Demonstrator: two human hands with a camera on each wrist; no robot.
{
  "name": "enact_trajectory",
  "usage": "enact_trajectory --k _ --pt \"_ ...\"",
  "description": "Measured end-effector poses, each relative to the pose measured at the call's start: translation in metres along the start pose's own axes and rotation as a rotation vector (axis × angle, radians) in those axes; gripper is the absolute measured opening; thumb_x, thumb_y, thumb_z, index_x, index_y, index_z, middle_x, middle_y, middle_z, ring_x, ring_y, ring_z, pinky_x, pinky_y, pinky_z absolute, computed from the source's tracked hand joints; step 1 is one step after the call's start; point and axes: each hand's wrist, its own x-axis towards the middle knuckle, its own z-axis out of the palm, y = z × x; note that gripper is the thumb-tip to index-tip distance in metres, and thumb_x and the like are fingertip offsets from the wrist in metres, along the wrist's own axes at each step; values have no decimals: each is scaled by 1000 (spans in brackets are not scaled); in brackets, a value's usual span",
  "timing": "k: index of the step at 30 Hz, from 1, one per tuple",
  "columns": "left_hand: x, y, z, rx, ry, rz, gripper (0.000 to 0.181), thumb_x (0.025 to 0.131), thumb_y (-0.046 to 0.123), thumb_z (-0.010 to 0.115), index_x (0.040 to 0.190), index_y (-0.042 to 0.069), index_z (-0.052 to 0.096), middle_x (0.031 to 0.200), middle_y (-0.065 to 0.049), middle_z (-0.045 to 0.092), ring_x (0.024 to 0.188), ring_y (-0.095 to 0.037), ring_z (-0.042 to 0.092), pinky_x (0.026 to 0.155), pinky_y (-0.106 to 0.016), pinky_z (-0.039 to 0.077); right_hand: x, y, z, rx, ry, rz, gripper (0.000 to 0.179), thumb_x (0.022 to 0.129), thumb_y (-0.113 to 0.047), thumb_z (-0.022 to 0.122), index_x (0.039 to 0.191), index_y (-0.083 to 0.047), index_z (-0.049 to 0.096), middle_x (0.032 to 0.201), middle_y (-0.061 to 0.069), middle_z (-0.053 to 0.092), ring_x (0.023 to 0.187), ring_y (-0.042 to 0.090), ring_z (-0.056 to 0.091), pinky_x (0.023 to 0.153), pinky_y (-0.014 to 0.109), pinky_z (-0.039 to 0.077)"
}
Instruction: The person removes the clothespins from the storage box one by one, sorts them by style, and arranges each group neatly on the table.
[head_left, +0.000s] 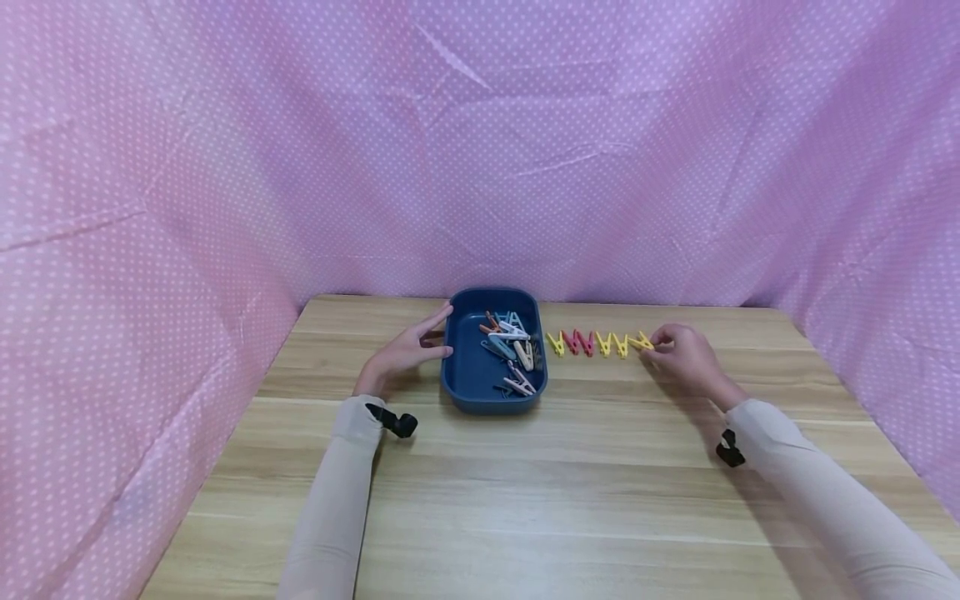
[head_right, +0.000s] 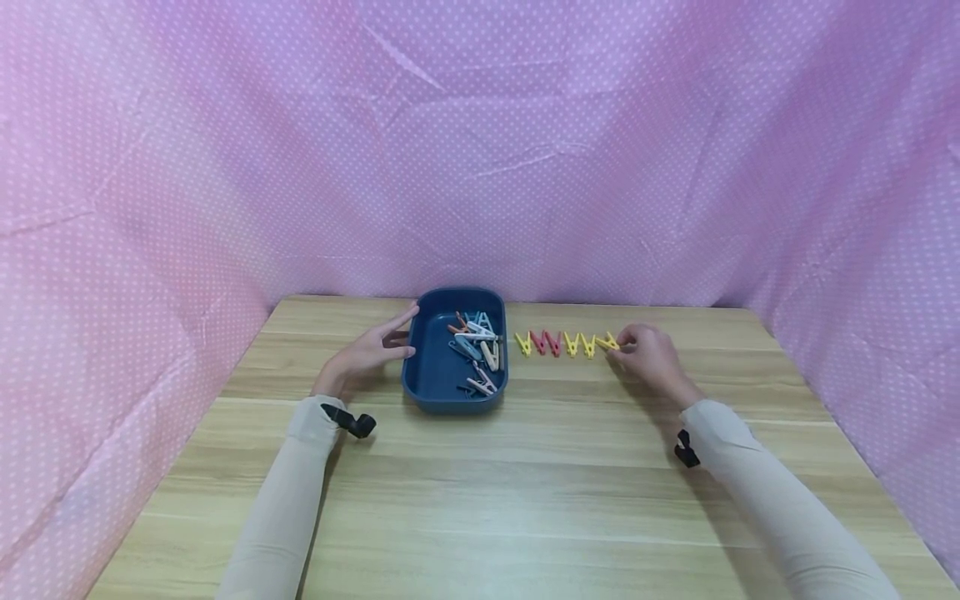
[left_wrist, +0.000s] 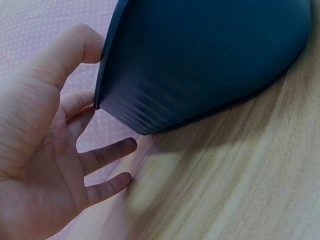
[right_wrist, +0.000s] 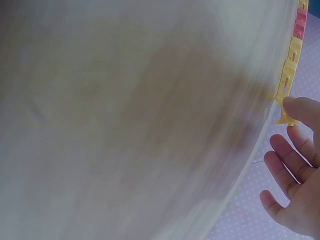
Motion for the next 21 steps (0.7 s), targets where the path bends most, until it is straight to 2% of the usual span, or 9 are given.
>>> enact_trajectory --k 5,11,21 --pt "0 0 0 -1 -4 9 83 101 17 64 165 18 12 174 3 -3 151 -41 33 120 -56 35 1 -1 0 -19 -19 -2 25 85 -18 83 94 1 69 99 23 72 99 42 65 91 59 50" --pt "0 0 1 -11 -1 6 81 102 15 63 165 21 13 174 5 -3 151 -41 33 121 -56 34 2 -2 -3 -36 -53 5 27 85 -20 83 96 1 69 102 24 72 101 43 65 92 60 50" --pt "1 -2 0 -13 -4 29 81 102 12 62 165 19 11 174 2 -5 152 -42 31 121 -57 33 2 -2 -3 -62 -71 1 26 84 -22 84 91 -2 69 95 17 72 95 35 67 85 53 52"
